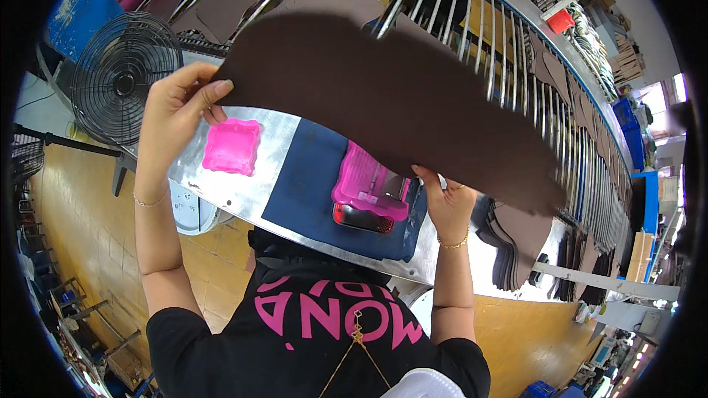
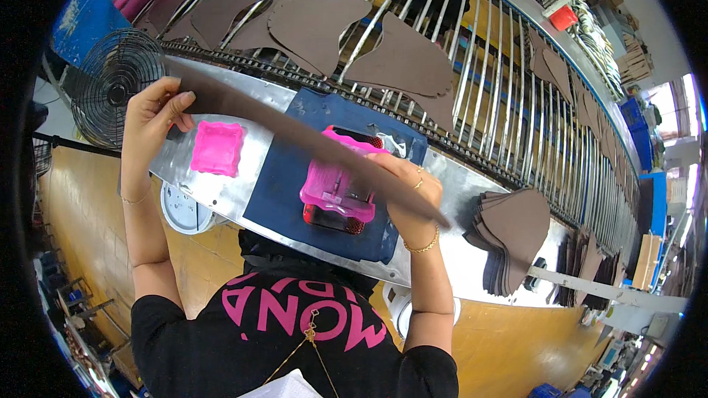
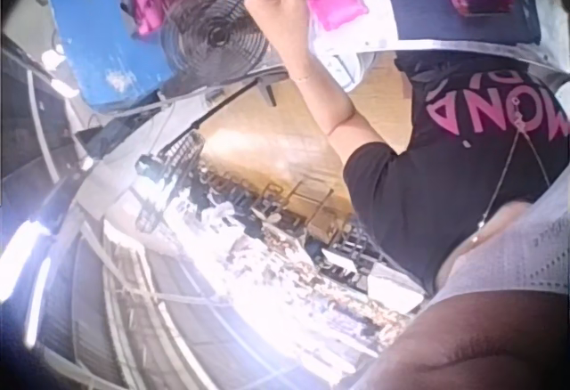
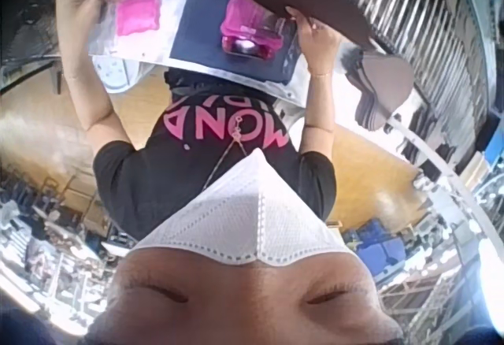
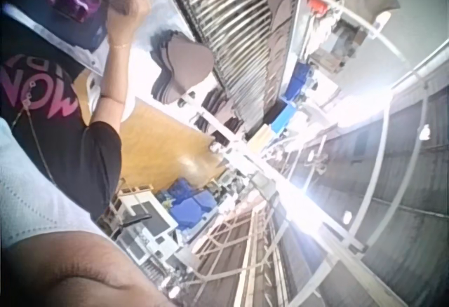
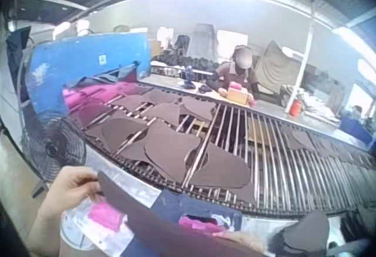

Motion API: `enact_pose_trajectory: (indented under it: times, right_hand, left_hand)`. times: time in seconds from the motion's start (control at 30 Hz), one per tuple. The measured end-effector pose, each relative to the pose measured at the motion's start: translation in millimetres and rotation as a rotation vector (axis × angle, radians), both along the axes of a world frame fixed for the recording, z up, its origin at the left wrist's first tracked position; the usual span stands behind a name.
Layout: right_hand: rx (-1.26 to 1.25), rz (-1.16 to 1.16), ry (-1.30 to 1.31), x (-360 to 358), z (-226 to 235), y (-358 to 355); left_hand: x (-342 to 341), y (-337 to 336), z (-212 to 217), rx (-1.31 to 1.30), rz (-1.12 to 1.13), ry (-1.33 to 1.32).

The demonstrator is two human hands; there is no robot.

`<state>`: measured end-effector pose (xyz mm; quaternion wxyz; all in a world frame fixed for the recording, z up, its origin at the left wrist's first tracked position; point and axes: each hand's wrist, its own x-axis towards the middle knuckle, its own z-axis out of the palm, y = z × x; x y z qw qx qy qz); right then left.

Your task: The person repeatedly picks up brown fabric pieces from a conveyor belt and places them into a stack on the table. The person handles the pieces one at a time, moving them from the belt to the growing pile.

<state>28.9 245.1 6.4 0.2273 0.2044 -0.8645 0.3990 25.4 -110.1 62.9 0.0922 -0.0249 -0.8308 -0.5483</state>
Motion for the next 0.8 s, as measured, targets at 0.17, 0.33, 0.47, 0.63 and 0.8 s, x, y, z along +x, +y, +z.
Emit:
enact_pose_trajectory:
  times: [0.17, 0.33, 0.47, 0.63, 0.8]
  right_hand:
    - [-0.071, -0.023, -0.143, 20.7, -11.1, 35.8]
    - [-0.034, -0.17, -0.193, 58.7, -60.5, 98.1]
    - [-0.118, -0.361, -0.248, 96.1, -65.1, 135.3]
    - [-0.216, -0.533, -0.357, 148.0, -39.8, 195.1]
    - [-0.368, -0.58, -0.516, 160.5, -13.7, 216.9]
  left_hand:
    - [0.2, 31.1, -25.7, 0.005, -0.16, -0.059]
    - [-14.8, 86.8, -46.1, -0.125, -0.369, -0.062]
    - [-20.2, 125.2, -52.3, -0.347, -0.51, 0.261]
    - [-26.7, 179.7, -52.3, -0.5, -0.671, 0.496]
    - [-71.2, 237.1, -33.0, -0.304, -0.698, 0.671]
